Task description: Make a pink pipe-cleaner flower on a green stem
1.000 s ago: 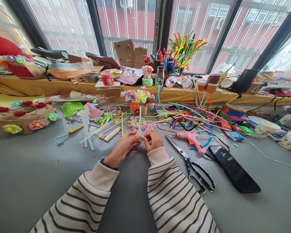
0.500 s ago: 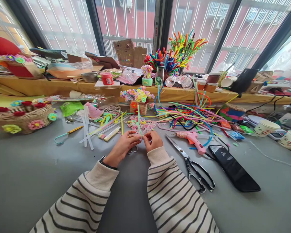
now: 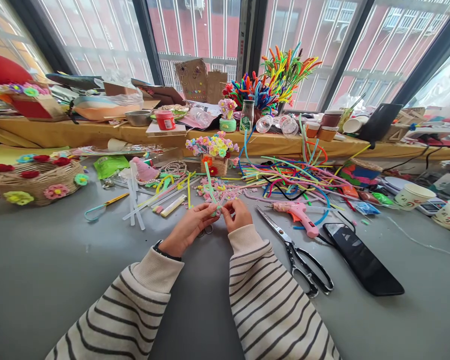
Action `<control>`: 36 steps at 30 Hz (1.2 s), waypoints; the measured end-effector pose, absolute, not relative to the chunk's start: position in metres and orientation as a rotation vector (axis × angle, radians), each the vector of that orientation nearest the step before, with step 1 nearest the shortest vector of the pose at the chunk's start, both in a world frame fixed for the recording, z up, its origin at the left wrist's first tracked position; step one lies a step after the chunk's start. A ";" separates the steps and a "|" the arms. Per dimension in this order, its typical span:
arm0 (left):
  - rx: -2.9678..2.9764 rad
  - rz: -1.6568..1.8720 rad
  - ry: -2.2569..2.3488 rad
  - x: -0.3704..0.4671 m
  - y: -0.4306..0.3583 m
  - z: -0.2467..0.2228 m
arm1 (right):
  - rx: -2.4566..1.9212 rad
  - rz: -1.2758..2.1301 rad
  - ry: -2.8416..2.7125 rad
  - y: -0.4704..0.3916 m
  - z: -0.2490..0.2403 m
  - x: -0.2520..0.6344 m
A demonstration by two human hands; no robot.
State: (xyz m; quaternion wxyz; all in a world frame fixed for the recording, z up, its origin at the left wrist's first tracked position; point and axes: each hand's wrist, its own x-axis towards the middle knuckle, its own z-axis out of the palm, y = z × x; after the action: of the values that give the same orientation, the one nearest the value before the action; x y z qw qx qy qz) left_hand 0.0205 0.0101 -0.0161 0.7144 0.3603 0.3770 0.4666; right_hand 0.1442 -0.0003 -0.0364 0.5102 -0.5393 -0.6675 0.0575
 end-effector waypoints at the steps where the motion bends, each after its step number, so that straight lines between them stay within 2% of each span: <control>1: 0.796 1.037 0.845 0.021 0.010 -0.015 | -1.295 0.135 -1.626 0.000 -0.037 0.146; 14: 0.807 1.133 0.960 0.023 0.008 -0.013 | -1.212 -0.225 -1.839 -0.002 -0.035 0.155; 23: 0.882 1.137 0.948 0.023 0.008 -0.015 | -1.298 0.323 -1.539 -0.007 -0.031 0.147; 36: 0.816 1.064 0.924 0.022 0.007 -0.013 | -1.329 0.287 -1.522 -0.008 -0.032 0.145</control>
State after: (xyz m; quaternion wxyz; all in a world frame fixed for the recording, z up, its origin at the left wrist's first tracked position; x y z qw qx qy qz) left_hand 0.0221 0.0071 -0.0125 0.6863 0.3645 0.4127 0.4751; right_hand 0.1446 -0.0081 -0.0321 0.5232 -0.5549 -0.6356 0.1199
